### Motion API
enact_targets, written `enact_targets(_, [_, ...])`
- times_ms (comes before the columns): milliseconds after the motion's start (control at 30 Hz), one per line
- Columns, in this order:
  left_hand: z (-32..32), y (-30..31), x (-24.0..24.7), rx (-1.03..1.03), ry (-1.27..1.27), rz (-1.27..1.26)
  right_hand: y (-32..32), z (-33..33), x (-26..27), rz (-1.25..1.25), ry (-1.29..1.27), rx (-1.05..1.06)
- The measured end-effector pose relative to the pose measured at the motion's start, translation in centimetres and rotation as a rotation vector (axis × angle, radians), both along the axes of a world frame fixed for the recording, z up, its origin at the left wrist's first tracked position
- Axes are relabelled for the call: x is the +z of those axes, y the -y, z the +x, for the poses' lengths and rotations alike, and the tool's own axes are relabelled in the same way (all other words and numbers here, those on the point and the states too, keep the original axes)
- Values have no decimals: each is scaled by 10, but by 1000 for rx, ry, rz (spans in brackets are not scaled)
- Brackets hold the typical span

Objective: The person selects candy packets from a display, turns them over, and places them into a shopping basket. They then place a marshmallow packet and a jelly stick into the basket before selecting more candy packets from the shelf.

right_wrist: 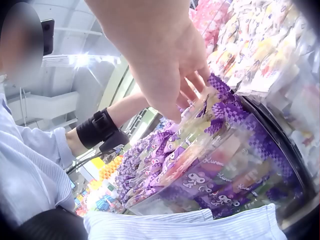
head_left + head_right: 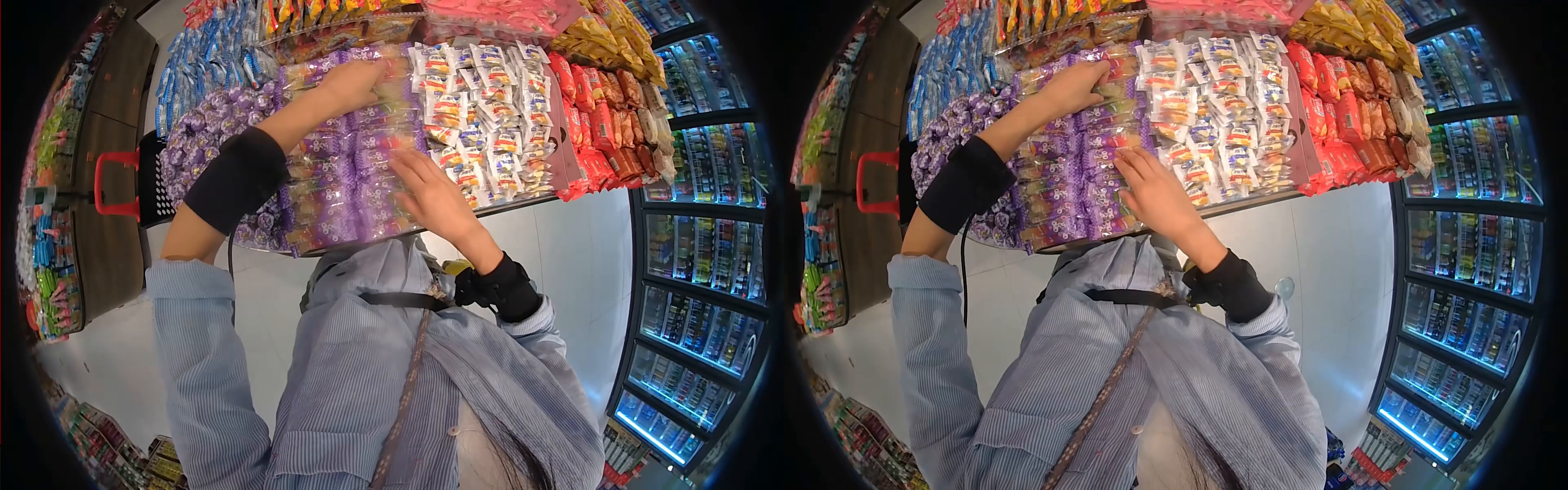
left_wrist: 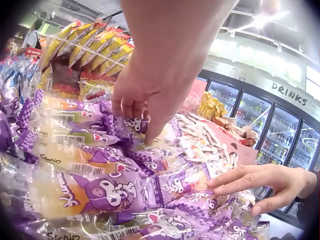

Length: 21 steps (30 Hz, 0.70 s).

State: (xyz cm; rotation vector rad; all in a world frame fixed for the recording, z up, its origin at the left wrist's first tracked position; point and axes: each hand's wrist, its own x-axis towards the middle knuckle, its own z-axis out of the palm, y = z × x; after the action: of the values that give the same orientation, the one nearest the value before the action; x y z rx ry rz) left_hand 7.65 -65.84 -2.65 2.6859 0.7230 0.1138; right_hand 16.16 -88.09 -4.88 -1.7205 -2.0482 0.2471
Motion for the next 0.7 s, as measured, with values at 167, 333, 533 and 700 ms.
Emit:
enact_targets(167, [-1, 6, -1, -65, 285, -185, 1, 0, -1, -5, -15, 2])
enact_targets(333, [1, 33, -2, -211, 123, -224, -2, 0, -2, -8, -20, 10])
enact_targets(533, [-5, 43, -17, -187, -68, -24, 0, 0, -2, -20, -16, -8])
enact_targets(700, [-10, 47, -12, -243, 215, 207, -1, 0, -3, -13, -9, -1])
